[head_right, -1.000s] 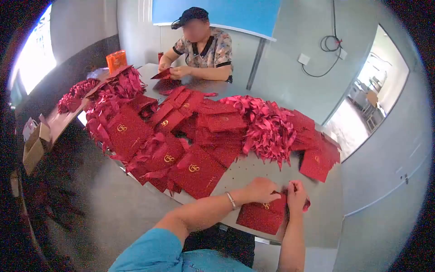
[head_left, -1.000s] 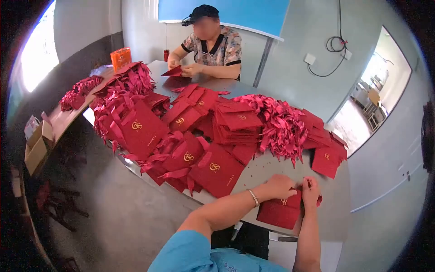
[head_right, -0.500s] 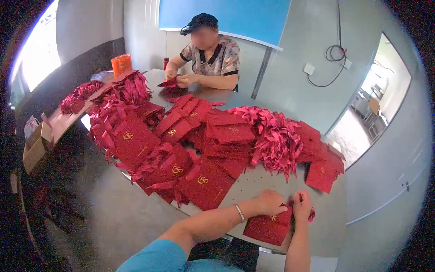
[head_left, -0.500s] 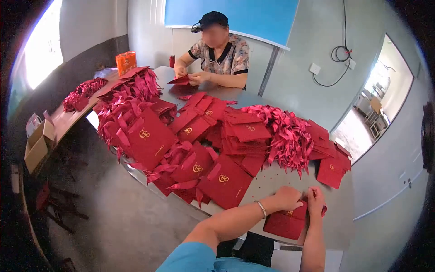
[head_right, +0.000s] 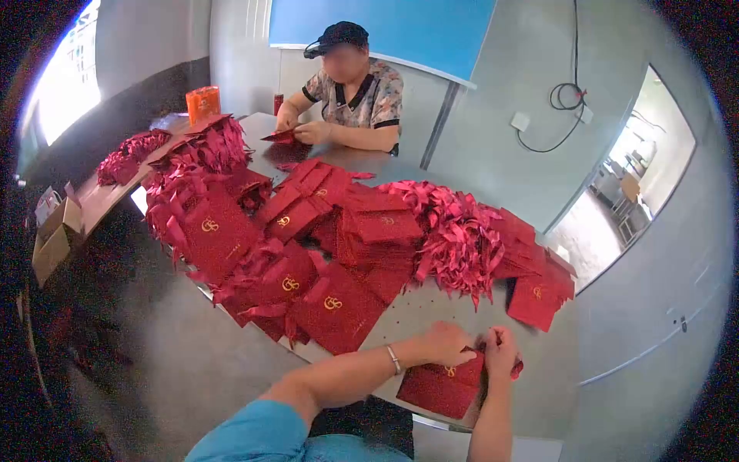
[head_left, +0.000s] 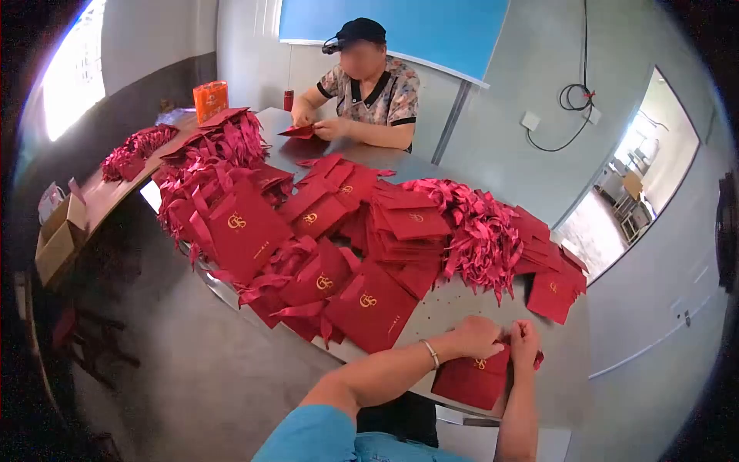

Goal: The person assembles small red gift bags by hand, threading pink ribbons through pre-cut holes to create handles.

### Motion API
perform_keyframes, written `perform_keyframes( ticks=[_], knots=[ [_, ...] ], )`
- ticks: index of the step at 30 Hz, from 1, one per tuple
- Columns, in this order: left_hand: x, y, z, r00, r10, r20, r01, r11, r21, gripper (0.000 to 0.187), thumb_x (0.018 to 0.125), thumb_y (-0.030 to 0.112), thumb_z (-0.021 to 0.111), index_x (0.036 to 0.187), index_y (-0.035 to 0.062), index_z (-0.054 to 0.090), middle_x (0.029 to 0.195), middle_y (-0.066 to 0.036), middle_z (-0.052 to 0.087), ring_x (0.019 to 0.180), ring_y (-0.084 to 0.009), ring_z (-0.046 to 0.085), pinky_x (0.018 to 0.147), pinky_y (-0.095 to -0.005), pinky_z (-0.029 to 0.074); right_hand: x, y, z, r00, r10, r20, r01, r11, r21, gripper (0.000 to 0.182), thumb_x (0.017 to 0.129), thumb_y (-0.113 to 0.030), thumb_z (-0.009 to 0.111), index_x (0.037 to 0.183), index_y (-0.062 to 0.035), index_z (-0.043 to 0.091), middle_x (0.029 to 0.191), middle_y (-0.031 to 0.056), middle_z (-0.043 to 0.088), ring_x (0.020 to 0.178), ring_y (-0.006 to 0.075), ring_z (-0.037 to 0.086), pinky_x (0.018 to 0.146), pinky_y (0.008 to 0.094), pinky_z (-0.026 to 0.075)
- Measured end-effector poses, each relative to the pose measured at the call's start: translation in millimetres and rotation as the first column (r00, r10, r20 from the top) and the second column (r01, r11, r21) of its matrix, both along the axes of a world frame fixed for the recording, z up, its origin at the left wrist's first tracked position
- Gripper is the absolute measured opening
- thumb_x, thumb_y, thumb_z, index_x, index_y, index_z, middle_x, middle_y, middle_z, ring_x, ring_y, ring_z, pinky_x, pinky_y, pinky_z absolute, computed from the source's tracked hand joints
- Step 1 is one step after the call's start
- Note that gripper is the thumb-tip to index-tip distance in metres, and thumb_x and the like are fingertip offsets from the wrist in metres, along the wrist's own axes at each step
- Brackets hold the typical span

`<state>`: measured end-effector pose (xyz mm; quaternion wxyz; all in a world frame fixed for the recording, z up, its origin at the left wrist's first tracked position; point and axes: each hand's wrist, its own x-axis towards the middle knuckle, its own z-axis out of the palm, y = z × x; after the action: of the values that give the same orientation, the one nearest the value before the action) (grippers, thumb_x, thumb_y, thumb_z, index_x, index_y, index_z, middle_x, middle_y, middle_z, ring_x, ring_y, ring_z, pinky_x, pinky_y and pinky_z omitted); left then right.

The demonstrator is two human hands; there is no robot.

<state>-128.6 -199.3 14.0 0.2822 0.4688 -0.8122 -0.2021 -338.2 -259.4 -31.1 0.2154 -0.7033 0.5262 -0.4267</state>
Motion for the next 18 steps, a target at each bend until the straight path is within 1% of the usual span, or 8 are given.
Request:
perform_keyframes(
  ticks=[1,2,5,8,10,12,14,18],
  knots=[
    [0,-1,-1,1.0,-0.006,0.011,0.006,1.0,-0.006,0.042,0.08,0.043,0.061,0.085,0.0024,0.07,0.082,-0.022,0.067,0.083,-0.0395,0.066,0.078,-0.0486,0.052,-2,-2,-2,0.996,-0.007,-0.091,0.001,0.998,-0.065,0.008,0.089,-0.01,0.062,0.094,-0.0032,0.061,0.078,0.008,0.062,0.072,0.0168,0.059,0.069,0.031,0.048],
    [0,-1,-4,1.0,-0.002,0.008,0.002,1.0,0.0,0.042,0.08,0.043,0.061,0.085,0.0024,0.07,0.082,-0.022,0.067,0.083,-0.0395,0.066,0.078,-0.0486,0.052,-5,-6,-8,0.998,0.007,-0.063,-0.01,0.999,-0.046,0.009,0.089,-0.01,0.061,0.094,-0.0034,0.06,0.081,0.0096,0.063,0.071,0.0188,0.059,0.07,0.0314,0.048],
    [-2,0,-6,1.0,0.025,0.013,-0.025,1.0,-0.001,0.041,0.079,0.042,0.061,0.084,0.0023,0.07,0.082,-0.022,0.067,0.083,-0.0392,0.066,0.078,-0.0483,0.052,-7,-8,-11,0.996,-0.01,-0.085,0.006,0.999,-0.053,0.009,0.09,-0.012,0.06,0.094,-0.0037,0.06,0.08,0.0093,0.063,0.071,0.0185,0.058,0.07,0.0315,0.048],
    [-1,1,-7,0.999,0.004,0.052,-0.003,1.0,-0.03,0.041,0.079,0.042,0.061,0.085,0.0029,0.071,0.082,-0.022,0.067,0.083,-0.039,0.066,0.078,-0.0483,0.052,1,1,1,0.994,-0.027,-0.107,0.023,0.999,-0.035,0.011,0.092,-0.014,0.058,0.094,-0.0037,0.06,0.08,0.0094,0.062,0.071,0.0182,0.058,0.07,0.0316,0.048],
    [0,2,-5,1.0,0.01,0.017,-0.009,0.998,-0.06,0.04,0.08,0.042,0.061,0.085,0.0038,0.071,0.081,-0.021,0.067,0.082,-0.039,0.066,0.076,-0.0481,0.052,4,3,5,0.995,-0.023,-0.101,0.02,0.999,-0.035,0.012,0.092,-0.015,0.058,0.094,-0.0036,0.06,0.08,0.0096,0.062,0.072,0.0189,0.059,0.07,0.0321,0.048],
    [-1,1,-1,1.0,-0.001,0.029,0.002,0.999,-0.034,0.04,0.08,0.043,0.062,0.085,0.0041,0.07,0.081,-0.021,0.067,0.081,-0.0391,0.066,0.076,-0.0485,0.052,5,6,10,0.995,-0.01,-0.101,0.007,1.0,-0.031,0.013,0.092,-0.016,0.057,0.094,-0.0036,0.06,0.08,0.0098,0.062,0.072,0.0195,0.059,0.071,0.0327,0.048],
    [2,1,3,0.999,0.006,0.05,-0.006,1.0,0.006,0.04,0.08,0.043,0.062,0.085,0.0043,0.07,0.08,-0.02,0.067,0.08,-0.0392,0.066,0.076,-0.0489,0.052,7,7,11,0.982,-0.015,-0.189,-0.014,0.989,-0.149,0.014,0.092,-0.017,0.057,0.095,-0.0034,0.06,0.081,0.0123,0.063,0.073,0.0225,0.06,0.071,0.0343,0.049],
    [2,2,-5,0.999,0.001,0.047,0.0,1.0,-0.011,0.039,0.081,0.044,0.06,0.084,0.0062,0.07,0.08,-0.02,0.066,0.079,-0.0391,0.065,0.073,-0.0495,0.052,9,7,12,0.986,0.011,-0.163,-0.032,0.992,-0.123,0.016,0.092,-0.019,0.058,0.096,-0.0034,0.06,0.083,0.0149,0.063,0.075,0.0252,0.061,0.072,0.0354,0.049]
  ],
)
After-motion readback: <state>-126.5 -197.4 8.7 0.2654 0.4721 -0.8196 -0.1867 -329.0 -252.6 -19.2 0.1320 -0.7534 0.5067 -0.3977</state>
